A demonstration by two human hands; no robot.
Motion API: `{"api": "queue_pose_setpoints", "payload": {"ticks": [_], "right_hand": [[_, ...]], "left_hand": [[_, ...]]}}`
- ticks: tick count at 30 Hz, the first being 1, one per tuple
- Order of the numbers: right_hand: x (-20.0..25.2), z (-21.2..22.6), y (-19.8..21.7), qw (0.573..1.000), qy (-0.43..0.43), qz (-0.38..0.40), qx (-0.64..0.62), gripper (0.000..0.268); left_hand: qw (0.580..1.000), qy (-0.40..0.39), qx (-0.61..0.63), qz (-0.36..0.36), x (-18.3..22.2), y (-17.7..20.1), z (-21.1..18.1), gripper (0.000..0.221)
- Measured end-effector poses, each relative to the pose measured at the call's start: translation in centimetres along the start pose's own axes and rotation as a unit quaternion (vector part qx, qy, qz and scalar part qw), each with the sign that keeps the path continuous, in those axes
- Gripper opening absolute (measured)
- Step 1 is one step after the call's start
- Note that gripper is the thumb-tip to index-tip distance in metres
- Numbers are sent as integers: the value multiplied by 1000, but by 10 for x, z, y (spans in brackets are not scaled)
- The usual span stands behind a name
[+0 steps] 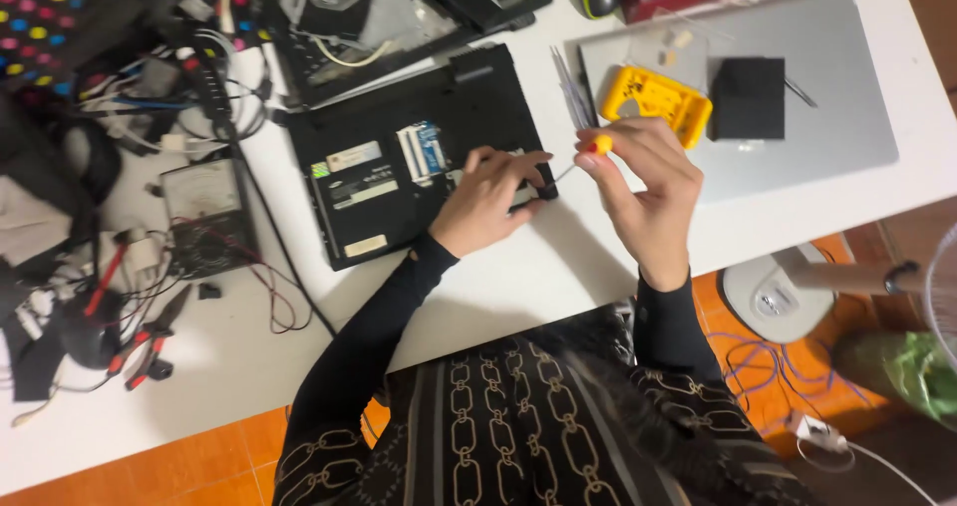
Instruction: Using a screwdriver to repair or disassemble internal laptop components on a cluttered workbench.
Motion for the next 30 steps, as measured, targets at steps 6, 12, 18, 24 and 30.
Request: {"api": "queue_pose_setpoints", "payload": {"ticks": [6,12,18,24,30], "right_hand": [[6,10,-1,998,-21,-24,45,16],[8,15,-4,996,-29,-41,75,17],[-4,17,1,997,-21,-8,76,20],[-2,16,1,997,-1,4,83,20],[0,13,1,996,-11,-2,86,20]], "left_hand": [[999,28,23,9,-1,-2,0,63],[999,33,28,23,0,-2,0,64],[999,19,32,29,-2,-3,2,63],[999,11,13,27,-4,4,-6,60],[999,15,12,34,-4,6,-8,60]]}}
Point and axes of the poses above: each hand's wrist, its own x-axis away from the middle knuckle, its own y-axis out of the back of the hand, z = x × y, the point moved 2 cm from there along -x, towards the middle knuckle, and after that the axes turned 10 degrees about x, right-handed, at the moved point
